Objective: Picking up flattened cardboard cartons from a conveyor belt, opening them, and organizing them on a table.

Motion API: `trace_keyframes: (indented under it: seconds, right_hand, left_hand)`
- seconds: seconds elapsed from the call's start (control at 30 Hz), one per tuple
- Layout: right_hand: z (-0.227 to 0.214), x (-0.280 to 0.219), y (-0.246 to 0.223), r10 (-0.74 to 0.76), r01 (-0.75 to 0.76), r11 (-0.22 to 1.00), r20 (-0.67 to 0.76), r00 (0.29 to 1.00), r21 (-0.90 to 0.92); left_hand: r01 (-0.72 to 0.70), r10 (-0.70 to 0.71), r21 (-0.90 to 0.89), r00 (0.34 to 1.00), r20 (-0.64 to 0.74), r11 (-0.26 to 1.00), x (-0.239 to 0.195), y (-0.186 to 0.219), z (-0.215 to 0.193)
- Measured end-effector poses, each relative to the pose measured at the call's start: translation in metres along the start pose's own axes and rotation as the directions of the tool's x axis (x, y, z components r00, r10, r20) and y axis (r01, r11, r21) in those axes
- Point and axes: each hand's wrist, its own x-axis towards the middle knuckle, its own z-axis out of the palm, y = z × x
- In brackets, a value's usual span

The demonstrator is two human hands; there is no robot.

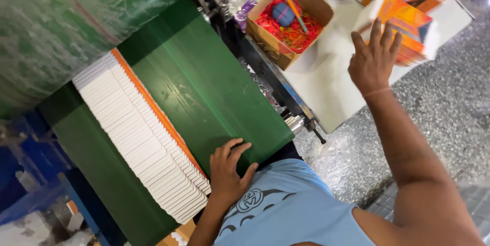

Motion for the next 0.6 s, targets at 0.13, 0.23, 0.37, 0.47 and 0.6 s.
trace_keyframes:
  seconds: [0.13,0.23,0.37,0.47,0.6]
  right_hand:
    - [-0.078,0.001,-0.078,-0.049,0.099,0.926,-0.143,0.988,0.363]
    - [-0.129,-0.010,-0.154,-0.048,0.157,0.743,-0.182,0.982,0.651]
    - [-0.158,-0.048,-0.240,-0.337,-0.072,0.119,0.108,0.935,0.990]
    - [-0.175,-0.059,-0.284,-0.609,-0.205,-0.019,0.151,0.778,0.978]
    - [-0.190,-0.068,-0.326,-0.744,0.023,-0.010,-0.023,0.668,1.000]
  left_hand:
    - [0.142,-0.147,-0.251,0.989,-0.002,0.958,-0.005,0.011,-0.017]
    - [0.084,-0.134,-0.348,0.983,-0.122,0.934,-0.017,0.013,-0.044]
    - [0.033,-0.027,0.007,0.905,-0.425,0.999,-0.047,-0.001,-0.091]
    - [0.299,-0.190,0.112,0.810,-0.555,0.948,-0.087,-0.019,-0.113]
    - [0.755,-0.721,-0.082,0.580,-0.378,0.651,-0.121,-0.012,-0.124]
